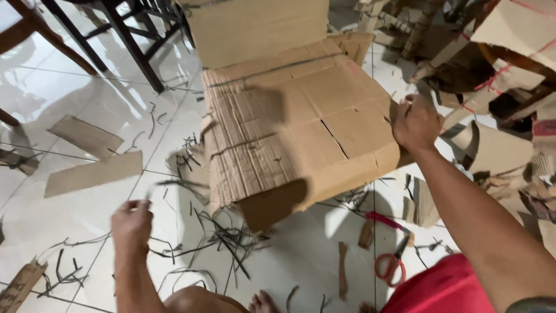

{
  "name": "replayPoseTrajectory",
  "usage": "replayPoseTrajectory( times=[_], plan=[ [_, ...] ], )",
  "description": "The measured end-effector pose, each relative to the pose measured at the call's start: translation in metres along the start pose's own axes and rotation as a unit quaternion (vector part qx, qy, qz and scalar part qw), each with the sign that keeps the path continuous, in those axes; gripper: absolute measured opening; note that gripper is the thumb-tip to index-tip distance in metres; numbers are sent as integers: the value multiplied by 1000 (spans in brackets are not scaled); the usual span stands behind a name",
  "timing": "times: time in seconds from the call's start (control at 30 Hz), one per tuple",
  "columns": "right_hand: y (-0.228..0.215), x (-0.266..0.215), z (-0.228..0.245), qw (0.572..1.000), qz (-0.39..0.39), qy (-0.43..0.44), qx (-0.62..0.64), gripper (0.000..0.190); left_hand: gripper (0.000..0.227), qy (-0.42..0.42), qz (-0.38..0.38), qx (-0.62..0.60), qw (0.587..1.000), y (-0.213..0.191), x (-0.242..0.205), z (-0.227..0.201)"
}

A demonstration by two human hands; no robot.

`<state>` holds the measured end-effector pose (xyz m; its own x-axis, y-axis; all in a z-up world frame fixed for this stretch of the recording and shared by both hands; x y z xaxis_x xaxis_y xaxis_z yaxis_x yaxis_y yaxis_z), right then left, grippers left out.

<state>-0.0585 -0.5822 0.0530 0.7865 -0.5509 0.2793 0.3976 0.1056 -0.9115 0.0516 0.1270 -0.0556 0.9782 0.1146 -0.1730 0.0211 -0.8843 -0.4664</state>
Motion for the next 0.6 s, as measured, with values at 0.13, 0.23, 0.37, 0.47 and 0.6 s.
replayPoseTrajectory(
  times=[0.13, 0.23, 0.37, 0.47, 0.6],
  plan=[
    [-51, -43, 39, 975, -158, -154, -10, 23, 11, -81, -31, -290, 953, -5, -124, -124],
    [-81, -126, 72, 913, -195, -293, 208, 18, 9, -16, -37, -478, 878, 13, -172, -129],
    [-50, -276, 134, 882, 60, -331, 330, 37, 17, -105, 36, -573, 812, 79, -207, -62],
    [-5, -340, 191, 747, 362, -306, 466, 64, 23, -187, 144, -609, 757, 152, -234, -11],
    [27, -375, 199, 618, 618, -116, 471, 47, 17, -199, 146, -633, 733, 189, -237, 53]
  ],
)
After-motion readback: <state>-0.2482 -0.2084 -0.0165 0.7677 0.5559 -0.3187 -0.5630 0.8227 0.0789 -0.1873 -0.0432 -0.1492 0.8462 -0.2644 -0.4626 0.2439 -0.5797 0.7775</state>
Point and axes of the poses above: each hand's wrist, its own x-axis towards the middle knuckle, its own y-axis out of the palm, z = x × y, the point moved 5 cm from there along x, towards the middle knuckle, and after that the axes turned 14 degrees about z, right-handed, at the moved point
